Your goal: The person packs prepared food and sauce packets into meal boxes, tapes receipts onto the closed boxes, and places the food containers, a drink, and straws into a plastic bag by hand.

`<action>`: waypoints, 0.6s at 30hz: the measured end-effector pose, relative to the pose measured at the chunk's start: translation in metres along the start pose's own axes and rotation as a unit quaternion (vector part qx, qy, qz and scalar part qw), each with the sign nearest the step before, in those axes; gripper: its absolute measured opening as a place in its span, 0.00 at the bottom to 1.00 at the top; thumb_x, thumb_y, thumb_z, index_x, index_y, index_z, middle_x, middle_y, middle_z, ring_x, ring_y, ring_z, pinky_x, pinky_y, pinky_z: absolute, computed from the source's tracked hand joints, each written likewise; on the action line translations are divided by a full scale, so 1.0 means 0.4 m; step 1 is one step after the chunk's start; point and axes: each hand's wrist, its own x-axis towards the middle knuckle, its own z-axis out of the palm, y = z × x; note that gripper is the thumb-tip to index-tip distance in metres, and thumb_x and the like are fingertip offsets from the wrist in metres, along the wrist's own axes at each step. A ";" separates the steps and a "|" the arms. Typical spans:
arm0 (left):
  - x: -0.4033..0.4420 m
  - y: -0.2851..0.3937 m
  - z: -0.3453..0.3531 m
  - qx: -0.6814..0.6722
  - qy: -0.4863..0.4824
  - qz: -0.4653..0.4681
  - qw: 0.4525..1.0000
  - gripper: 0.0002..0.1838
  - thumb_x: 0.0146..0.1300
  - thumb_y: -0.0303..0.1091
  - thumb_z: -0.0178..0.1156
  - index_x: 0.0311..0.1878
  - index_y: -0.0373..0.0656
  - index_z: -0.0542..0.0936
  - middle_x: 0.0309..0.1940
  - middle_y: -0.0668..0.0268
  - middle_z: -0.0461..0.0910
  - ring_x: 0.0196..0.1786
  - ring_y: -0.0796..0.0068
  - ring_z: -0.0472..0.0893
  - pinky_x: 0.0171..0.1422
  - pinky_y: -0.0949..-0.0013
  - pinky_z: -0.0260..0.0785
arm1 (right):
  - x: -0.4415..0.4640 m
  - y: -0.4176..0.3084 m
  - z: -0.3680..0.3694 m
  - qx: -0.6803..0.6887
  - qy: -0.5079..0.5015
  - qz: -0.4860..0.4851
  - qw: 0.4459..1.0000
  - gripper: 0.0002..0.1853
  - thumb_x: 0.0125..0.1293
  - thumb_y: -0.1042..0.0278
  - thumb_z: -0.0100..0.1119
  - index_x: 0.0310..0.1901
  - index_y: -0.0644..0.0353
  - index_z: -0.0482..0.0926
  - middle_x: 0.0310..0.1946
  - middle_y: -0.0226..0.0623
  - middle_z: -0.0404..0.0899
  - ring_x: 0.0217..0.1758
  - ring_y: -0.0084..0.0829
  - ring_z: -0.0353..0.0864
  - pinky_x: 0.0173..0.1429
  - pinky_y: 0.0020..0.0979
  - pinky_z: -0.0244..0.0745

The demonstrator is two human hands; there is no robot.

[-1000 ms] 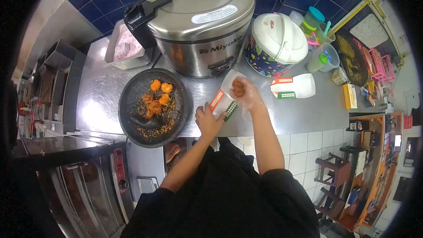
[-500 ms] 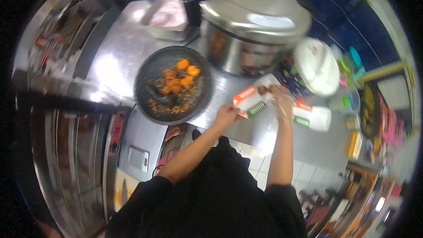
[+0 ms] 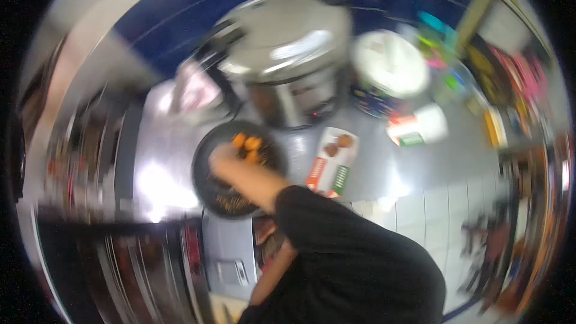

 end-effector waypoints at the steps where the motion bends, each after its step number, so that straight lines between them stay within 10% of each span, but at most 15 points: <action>1: 0.021 0.093 -0.008 -0.005 -0.060 0.007 0.998 0.15 0.73 0.40 0.60 0.55 0.42 0.78 0.51 0.62 0.81 0.53 0.74 0.80 0.58 0.66 0.74 | 0.077 -0.017 0.063 0.124 -0.002 0.082 0.989 0.18 0.53 0.67 0.73 0.47 0.57 0.89 0.51 0.42 0.87 0.54 0.39 0.87 0.55 0.38 0.82; 4: 0.070 0.295 -0.049 -0.162 0.092 -0.493 0.850 0.18 0.79 0.36 0.50 0.66 0.38 0.67 0.54 0.58 0.80 0.54 0.71 0.82 0.60 0.65 0.76 | 0.177 -0.019 0.140 0.129 -0.108 0.127 0.977 0.15 0.60 0.67 0.66 0.50 0.55 0.89 0.52 0.41 0.87 0.57 0.38 0.86 0.54 0.38 0.82; 7: 0.013 0.265 -0.088 -0.201 0.020 -0.399 0.895 0.16 0.80 0.34 0.47 0.65 0.37 0.68 0.55 0.58 0.79 0.57 0.70 0.81 0.62 0.63 0.76 | -0.013 0.052 -0.009 0.129 -0.084 0.033 0.988 0.18 0.56 0.58 0.70 0.47 0.56 0.89 0.51 0.44 0.87 0.56 0.39 0.86 0.55 0.37 0.81; 10: -0.041 0.115 -0.079 -0.080 -0.083 0.036 0.993 0.18 0.79 0.36 0.51 0.65 0.36 0.68 0.49 0.57 0.82 0.51 0.68 0.83 0.56 0.64 0.79 | -0.049 0.095 0.014 0.440 0.104 0.133 0.882 0.21 0.57 0.52 0.67 0.46 0.58 0.86 0.51 0.48 0.85 0.55 0.42 0.85 0.54 0.37 0.79; 13: -0.008 0.128 -0.089 -0.169 0.042 -0.168 0.970 0.16 0.77 0.38 0.55 0.59 0.36 0.74 0.44 0.60 0.83 0.49 0.67 0.84 0.51 0.65 0.78 | -0.173 0.187 -0.017 0.569 0.135 0.091 0.806 0.22 0.62 0.51 0.65 0.50 0.60 0.80 0.44 0.43 0.84 0.49 0.38 0.82 0.56 0.37 0.76; 18: -0.002 0.201 -0.114 -0.228 0.105 -0.344 0.905 0.12 0.72 0.35 0.61 0.47 0.34 0.75 0.37 0.58 0.83 0.35 0.72 0.85 0.42 0.71 0.77 | -0.511 0.461 0.119 0.293 0.228 0.247 0.895 0.19 0.65 0.51 0.59 0.45 0.60 0.81 0.41 0.50 0.84 0.46 0.46 0.85 0.51 0.42 0.79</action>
